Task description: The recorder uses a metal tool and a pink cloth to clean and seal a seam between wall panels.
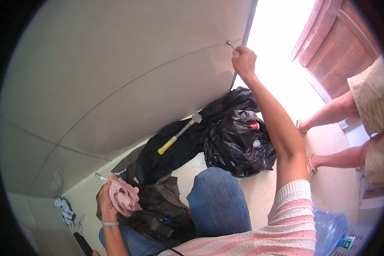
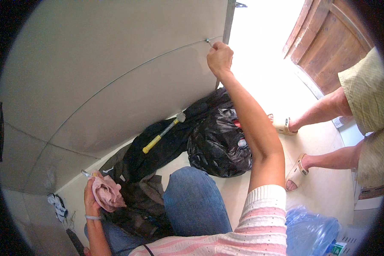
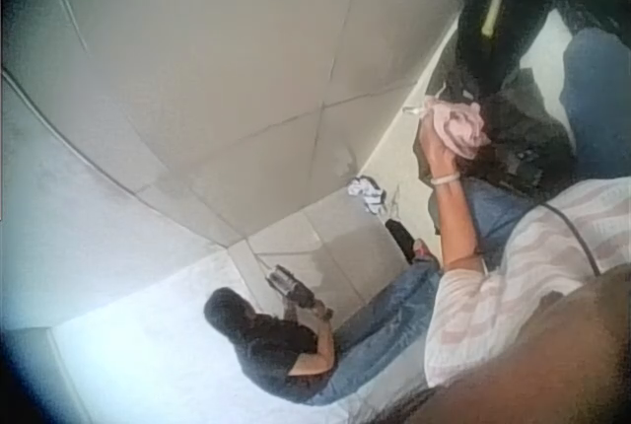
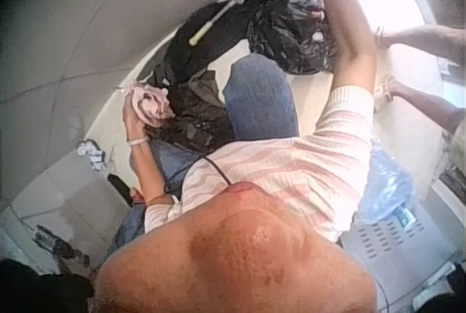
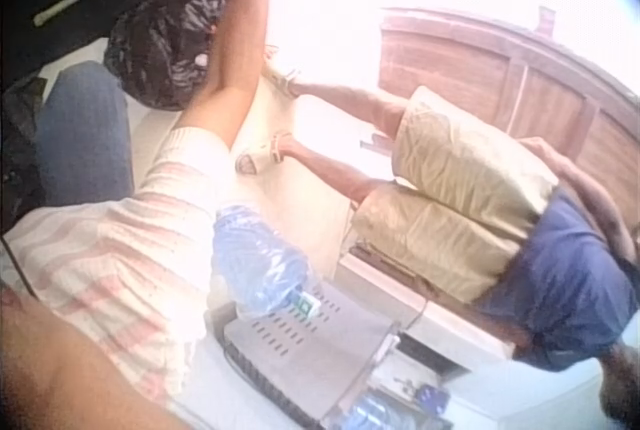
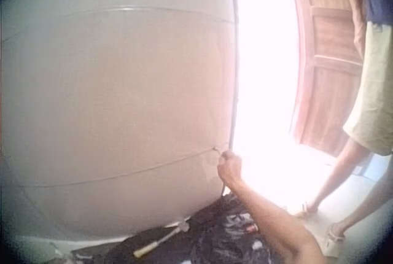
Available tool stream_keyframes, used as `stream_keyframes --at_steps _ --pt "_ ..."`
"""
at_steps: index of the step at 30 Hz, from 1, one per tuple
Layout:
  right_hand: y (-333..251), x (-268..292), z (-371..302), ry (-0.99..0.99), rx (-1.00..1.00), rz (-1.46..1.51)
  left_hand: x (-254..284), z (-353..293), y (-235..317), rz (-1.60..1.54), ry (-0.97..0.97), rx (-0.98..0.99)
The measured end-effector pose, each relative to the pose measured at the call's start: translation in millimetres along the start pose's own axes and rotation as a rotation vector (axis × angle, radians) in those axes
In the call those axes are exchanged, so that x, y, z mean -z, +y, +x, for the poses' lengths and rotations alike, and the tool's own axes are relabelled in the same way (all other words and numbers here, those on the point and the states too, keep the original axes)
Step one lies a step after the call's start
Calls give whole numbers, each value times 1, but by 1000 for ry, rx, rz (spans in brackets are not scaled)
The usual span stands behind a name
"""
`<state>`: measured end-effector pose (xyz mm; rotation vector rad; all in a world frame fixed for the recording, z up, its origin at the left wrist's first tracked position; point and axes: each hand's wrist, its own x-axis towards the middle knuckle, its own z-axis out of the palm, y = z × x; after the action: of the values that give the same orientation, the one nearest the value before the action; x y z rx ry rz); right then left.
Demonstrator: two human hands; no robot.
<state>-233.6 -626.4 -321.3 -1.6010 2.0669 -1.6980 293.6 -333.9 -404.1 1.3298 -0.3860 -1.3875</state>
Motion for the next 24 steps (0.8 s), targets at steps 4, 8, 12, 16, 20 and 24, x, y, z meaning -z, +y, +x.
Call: stream_keyframes --at_steps 4,8,12,16,20,24 --pt "-13 -10 -15 3 50 -48 -3 -8 7 -24 -25 16" --pt "-29 -21 -33 -9 40 15 -1 -14 11 18 11 -11" --pt "-48 -32 -54 -13 70 46 -7 -23 17 -16 -38 -35" --pt "-68 -45 -72 -39 107 109 -2 -28 24 9 -6 -32" --pt "-93 -58 -95 -103 116 147 6 -30 26 -15 -35 -30" --pt "-115 -71 -117 -111 194 155 8 -36 32 4 -34 -21"
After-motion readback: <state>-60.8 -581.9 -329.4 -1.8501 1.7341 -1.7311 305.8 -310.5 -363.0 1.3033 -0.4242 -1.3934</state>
